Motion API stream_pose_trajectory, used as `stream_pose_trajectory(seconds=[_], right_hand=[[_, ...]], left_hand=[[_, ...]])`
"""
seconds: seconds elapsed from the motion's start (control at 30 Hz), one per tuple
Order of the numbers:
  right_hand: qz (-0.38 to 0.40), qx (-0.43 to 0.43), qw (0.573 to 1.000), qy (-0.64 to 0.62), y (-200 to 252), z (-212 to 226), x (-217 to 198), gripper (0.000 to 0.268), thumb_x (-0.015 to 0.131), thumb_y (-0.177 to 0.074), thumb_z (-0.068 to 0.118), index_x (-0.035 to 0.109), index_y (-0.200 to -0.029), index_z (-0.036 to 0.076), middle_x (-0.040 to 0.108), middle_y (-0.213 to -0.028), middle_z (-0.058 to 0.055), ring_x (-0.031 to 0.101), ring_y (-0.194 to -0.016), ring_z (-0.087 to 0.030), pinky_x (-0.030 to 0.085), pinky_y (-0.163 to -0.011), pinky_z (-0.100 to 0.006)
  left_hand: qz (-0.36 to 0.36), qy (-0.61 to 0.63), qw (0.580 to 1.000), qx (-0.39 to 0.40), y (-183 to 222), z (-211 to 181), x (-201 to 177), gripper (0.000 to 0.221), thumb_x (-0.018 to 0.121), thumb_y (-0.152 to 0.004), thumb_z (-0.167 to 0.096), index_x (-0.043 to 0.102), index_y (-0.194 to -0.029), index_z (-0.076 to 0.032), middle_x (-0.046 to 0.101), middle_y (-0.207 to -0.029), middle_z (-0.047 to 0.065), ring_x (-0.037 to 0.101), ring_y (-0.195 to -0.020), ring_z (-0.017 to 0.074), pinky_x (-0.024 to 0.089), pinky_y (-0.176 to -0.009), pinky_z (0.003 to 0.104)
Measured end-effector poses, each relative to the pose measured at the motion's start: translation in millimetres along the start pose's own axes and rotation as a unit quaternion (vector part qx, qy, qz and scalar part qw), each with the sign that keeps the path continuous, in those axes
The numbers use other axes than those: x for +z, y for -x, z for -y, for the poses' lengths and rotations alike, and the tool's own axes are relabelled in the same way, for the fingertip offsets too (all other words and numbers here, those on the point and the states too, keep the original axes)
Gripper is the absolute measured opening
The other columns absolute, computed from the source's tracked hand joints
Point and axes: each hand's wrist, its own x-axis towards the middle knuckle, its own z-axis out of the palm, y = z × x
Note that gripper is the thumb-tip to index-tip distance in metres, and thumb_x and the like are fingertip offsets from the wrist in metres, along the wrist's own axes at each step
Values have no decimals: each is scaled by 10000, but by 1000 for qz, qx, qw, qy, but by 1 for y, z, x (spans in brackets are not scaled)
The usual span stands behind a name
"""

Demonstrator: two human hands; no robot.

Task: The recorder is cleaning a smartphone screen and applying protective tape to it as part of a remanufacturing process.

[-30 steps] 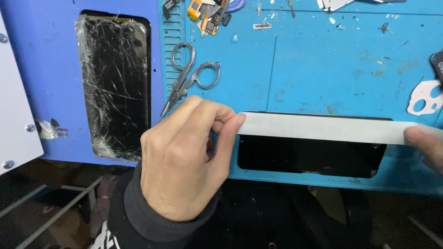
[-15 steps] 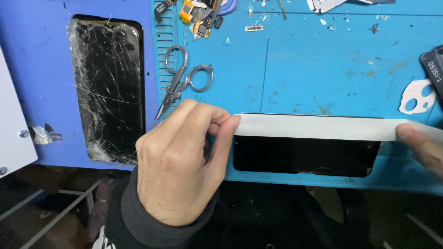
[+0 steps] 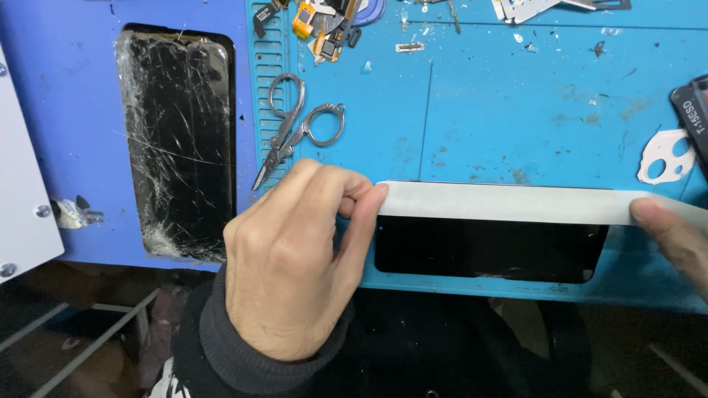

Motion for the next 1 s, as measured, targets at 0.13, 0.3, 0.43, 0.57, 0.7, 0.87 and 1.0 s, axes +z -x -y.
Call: stream_pose_trajectory(seconds=[0.13,0.3,0.43,0.57,0.7,0.87,1.0], right_hand=[[6,12,1000,-15,9,32,34,674,653,-956,290,489,-1530,-24,672,-1286,-226,684,-1151,-312,545,-1030,-459],[-4,11,1000,-15,6,42,35,622,654,-965,327,552,-1467,-25,703,-1231,-221,705,-1092,-293,554,-1001,-462],[-7,10,1000,-5,3,59,35,587,651,-981,321,572,-1443,-32,712,-1208,-221,714,-1069,-289,559,-986,-460],[-13,11,1000,10,4,76,34,538,646,-1005,313,602,-1407,-42,727,-1173,-222,727,-1036,-283,566,-965,-457],[-26,11,999,22,9,86,31,493,641,-1030,304,632,-1371,-52,741,-1139,-223,740,-1003,-276,572,-943,-455],[-68,-110,983,131,2,60,21,351,692,-1015,250,685,-1181,-60,742,-970,-212,754,-816,-238,600,-778,-379],[-105,-194,927,303,20,128,21,219,726,-981,182,758,-974,-35,729,-832,-210,745,-667,-212,550,-608,-325]], left_hand=[[-3,-3,1000,2,1,0,0,178,797,-947,-75,623,-924,-40,622,-836,76,675,-735,235,519,-628,343],[-13,-20,1000,16,5,0,1,173,799,-956,-80,629,-941,-50,616,-859,65,665,-756,232,505,-647,351],[-22,-39,999,32,11,-1,3,179,810,-959,-79,634,-949,-51,596,-863,66,636,-749,242,488,-654,370],[-60,-85,993,64,17,-4,5,194,819,-972,-112,629,-968,-72,563,-907,64,622,-790,245,488,-695,381],[-83,-163,979,86,21,-8,8,198,830,-971,-150,645,-973,-80,542,-900,60,611,-761,233,486,-653,375],[-115,-199,968,98,21,-14,5,263,839,-915,-157,694,-1064,5,584,-884,91,635,-701,226,506,-595,352],[-164,-218,952,138,33,-6,9,382,802,-1012,-52,654,-1351,41,653,-1103,83,697,-897,213,577,-792,319]])
